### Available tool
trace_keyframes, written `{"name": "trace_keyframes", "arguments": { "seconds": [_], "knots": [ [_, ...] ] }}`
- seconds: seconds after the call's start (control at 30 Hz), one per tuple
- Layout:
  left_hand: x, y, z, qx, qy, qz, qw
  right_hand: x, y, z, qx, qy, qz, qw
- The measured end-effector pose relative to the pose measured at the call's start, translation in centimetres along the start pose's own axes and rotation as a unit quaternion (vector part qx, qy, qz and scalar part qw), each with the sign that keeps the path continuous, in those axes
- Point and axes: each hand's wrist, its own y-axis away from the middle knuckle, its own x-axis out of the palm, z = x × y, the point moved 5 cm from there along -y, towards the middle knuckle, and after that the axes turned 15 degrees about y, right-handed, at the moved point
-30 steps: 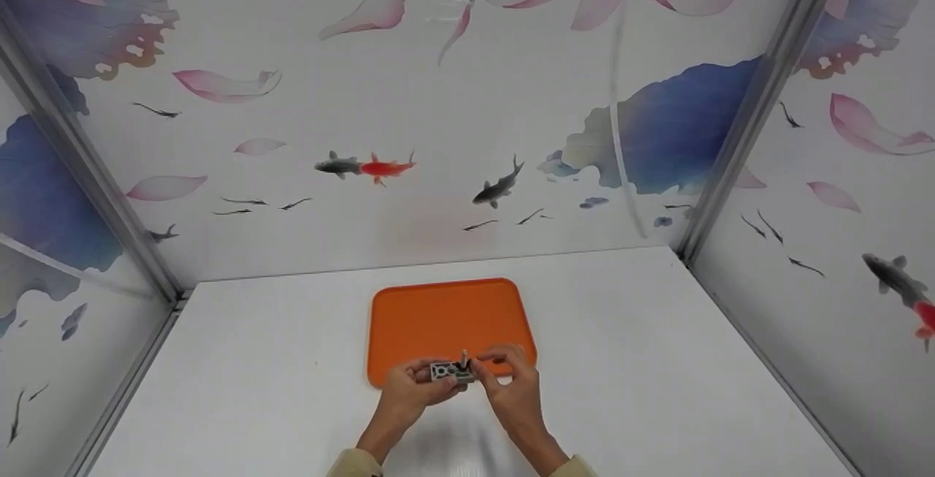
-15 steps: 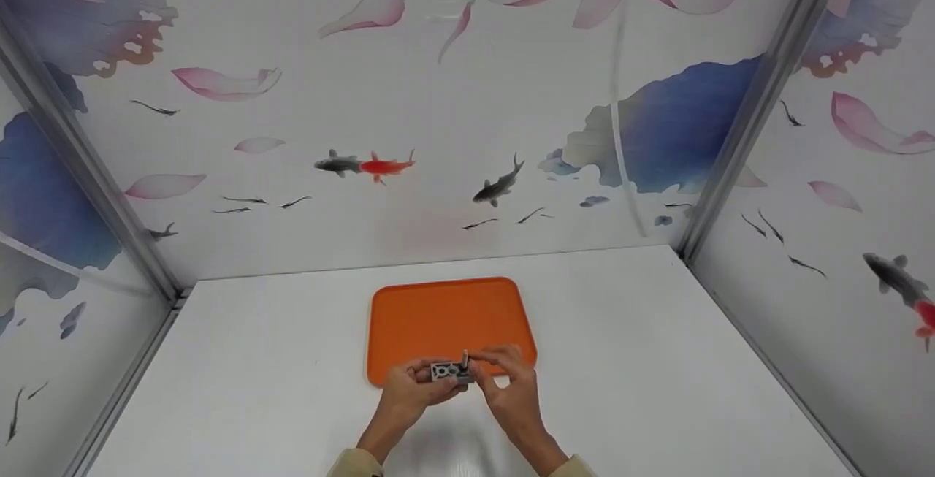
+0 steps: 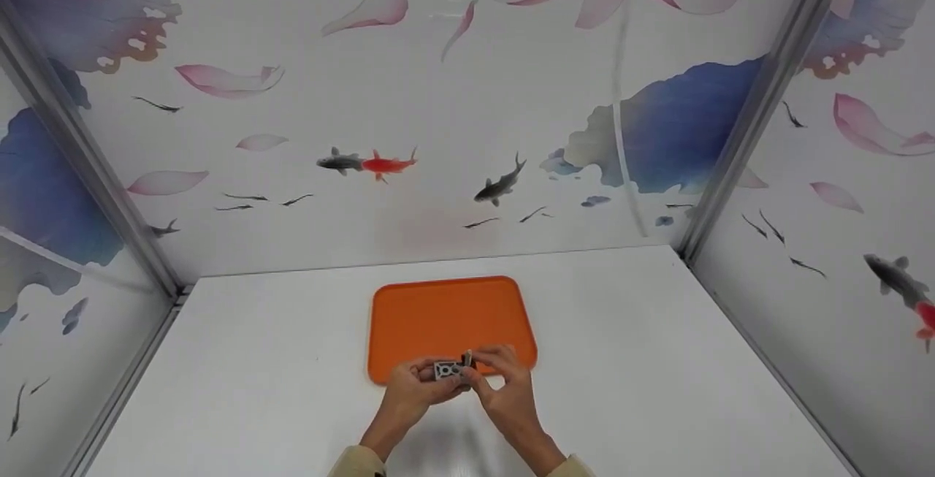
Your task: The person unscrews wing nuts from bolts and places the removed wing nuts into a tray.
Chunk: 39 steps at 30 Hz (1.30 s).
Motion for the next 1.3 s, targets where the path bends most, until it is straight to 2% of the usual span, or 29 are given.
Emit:
{"name": "trace_keyframes", "arguments": {
  "seconds": [0.23,0.43,0.73,0.93,1.3],
  "knots": [
    [0.2,-0.1,0.0,-0.002,0.016,0.014,0.9998,0.1,0.0,-0.4,0.017,-0.018,0.003,1.000],
    [0.1,-0.1,-0.1,-0.003,0.010,0.005,0.9999,-0.1,-0.1,-0.8,0.022,-0.008,0.005,1.000],
    [-0.1,0.0,0.0,-0.003,-0.009,-0.009,0.9999,-0.2,-0.2,-1.3,0.040,0.017,-0.033,0.999],
    [-0.2,-0.1,-0.2,-0.007,-0.004,-0.013,0.9999,-0.6,-0.5,-0.9,0.024,0.025,-0.045,0.998],
    [-0.4,0.0,0.0,-0.005,0.001,-0.013,0.9999,-0.1,-0.1,-0.7,0.024,0.013,-0.010,1.000]
  ]
}}
